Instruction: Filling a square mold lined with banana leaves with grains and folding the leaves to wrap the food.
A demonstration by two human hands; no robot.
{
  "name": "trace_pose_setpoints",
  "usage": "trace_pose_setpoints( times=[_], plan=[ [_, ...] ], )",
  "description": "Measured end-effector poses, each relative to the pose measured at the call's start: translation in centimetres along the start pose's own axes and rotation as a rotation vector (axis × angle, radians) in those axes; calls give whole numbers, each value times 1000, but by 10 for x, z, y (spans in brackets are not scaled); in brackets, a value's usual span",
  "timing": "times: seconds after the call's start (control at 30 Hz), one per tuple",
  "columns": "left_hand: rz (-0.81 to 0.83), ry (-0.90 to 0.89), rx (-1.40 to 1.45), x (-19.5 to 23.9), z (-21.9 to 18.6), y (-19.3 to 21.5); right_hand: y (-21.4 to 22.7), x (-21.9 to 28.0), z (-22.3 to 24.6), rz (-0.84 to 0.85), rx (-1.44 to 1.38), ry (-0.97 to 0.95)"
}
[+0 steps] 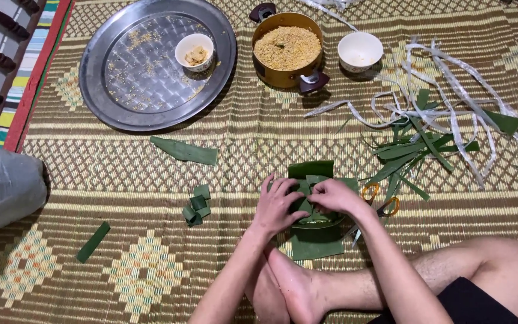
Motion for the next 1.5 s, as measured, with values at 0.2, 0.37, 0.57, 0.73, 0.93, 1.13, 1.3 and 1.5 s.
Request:
trace_pose_setpoints(
  times=[0.2, 0.37, 0.57, 0.73, 0.93, 1.13, 1.3, 1.5],
  plan=[
    [47, 12, -46, 10, -3, -1, -2, 1, -5, -75, 9, 44],
    [146, -11, 14, 9, -1, 7, 2, 20, 22, -47, 57, 53],
    [103, 35, 29, 4, 0, 1, -4, 13, 29, 50, 178, 93],
    [100, 64, 129, 4, 13, -11, -14, 1, 32, 131, 267, 115],
    [132, 88, 348, -2, 22, -18, -21, -11, 10, 136, 248, 93],
    [214, -9, 265, 1, 2, 19, -25, -3, 17, 195, 338, 104],
    [198, -46, 59, 6, 0, 10, 0, 43, 67, 247, 183, 111],
    [81, -73, 17, 11, 2, 8, 80, 66, 12, -310, 89, 350]
  ],
)
Point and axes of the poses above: each hand's wrist, its own x-axis away from the middle knuckle, its own y-axis out of the back of the hand, z = x × y, the point moved 8 cm from there along -x, towards the middle knuckle, and after that the axes turned 14 degrees about y, right-handed, at the moved point
